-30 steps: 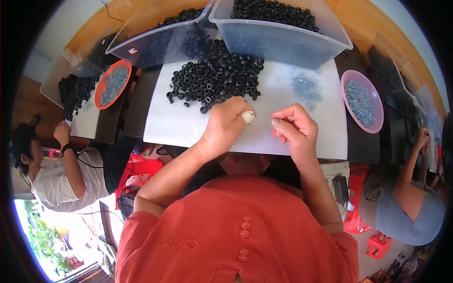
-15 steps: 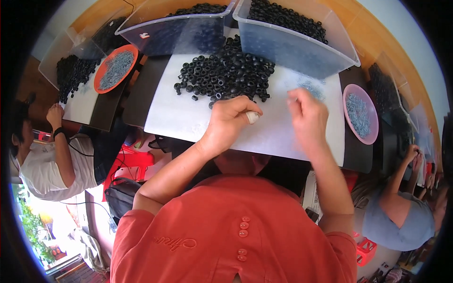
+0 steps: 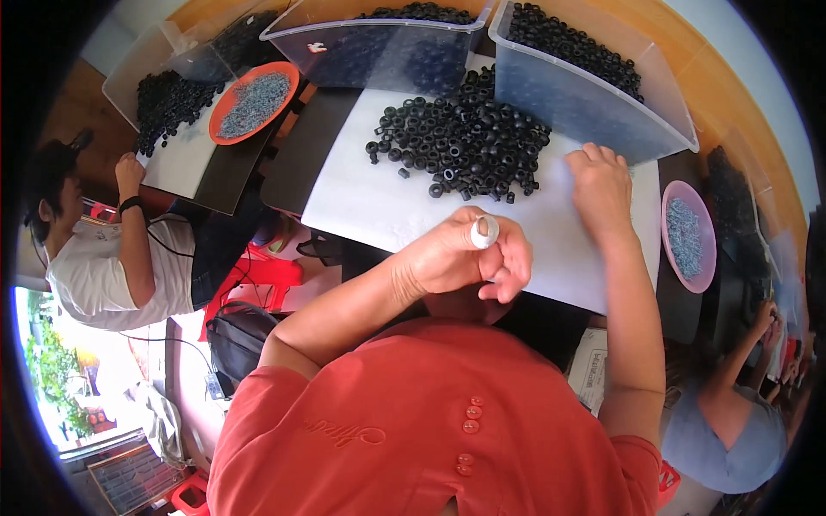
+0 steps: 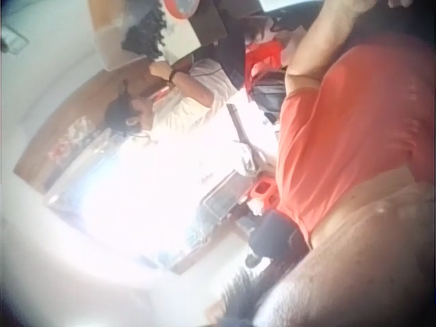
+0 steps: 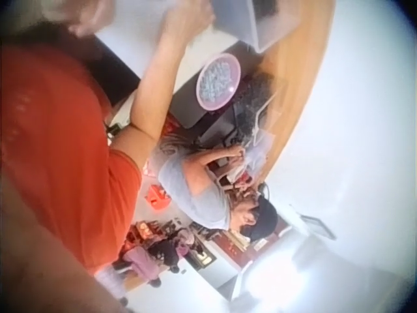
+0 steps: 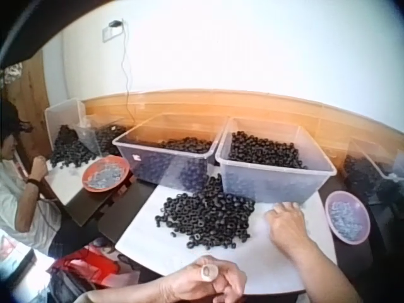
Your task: The person assembles plastic components by picking up black plastic pieces from the table and fitting small parts into them by hand.
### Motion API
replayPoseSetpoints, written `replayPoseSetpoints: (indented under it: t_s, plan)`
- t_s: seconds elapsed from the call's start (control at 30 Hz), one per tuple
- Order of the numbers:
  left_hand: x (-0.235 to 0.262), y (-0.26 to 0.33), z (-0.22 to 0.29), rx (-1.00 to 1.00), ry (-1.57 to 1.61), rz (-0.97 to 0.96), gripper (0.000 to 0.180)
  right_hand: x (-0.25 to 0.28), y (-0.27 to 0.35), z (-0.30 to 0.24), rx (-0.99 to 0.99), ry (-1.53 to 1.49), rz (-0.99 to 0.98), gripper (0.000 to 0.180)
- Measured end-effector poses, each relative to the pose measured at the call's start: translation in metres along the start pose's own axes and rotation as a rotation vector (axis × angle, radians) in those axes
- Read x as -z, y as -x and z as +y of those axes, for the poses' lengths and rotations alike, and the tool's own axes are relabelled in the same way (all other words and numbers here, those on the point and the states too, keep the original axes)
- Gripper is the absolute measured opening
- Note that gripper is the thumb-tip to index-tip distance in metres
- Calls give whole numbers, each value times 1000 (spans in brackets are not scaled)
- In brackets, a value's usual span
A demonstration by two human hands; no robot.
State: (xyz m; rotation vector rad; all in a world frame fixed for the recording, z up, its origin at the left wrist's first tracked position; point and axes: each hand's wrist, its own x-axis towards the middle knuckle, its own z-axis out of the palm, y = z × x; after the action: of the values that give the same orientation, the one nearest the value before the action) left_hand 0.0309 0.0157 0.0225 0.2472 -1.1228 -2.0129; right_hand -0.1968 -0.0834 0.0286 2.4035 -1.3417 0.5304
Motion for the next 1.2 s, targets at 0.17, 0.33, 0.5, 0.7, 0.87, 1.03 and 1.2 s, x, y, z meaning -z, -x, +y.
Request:
replayPoseSetpoints:
  t_s: [0.17, 0.33, 0.5, 0.7, 0.87, 1.03, 1.2]
  plan:
    - [9, -3, -16, -27, 173, -236, 74, -1, 1, -1, 9, -22, 32, 9]
    - [9, -3, -15, -25, 238, -287, 73, 3, 1, -3, -11, -62, 55, 6]
    - [9, -5, -18, -54, 282, -291, 71, 6, 0, -2, -20, -108, 36, 6]
    - [7, -6, -14, -37, 380, -167, 47, 10, 0, -2, -50, -123, 14, 5]
    - [6, -6, -7, 38, 303, -39, 42, 7, 2, -1, -60, -93, 0, 3]
    - [5, -6, -7, 20, 259, 0, 37, 9, 2, -1, -59, -112, 3, 4]
    - [1, -7, -9, 41, 281, 96, 34, 11, 2, -3, -56, -126, -5, 7]
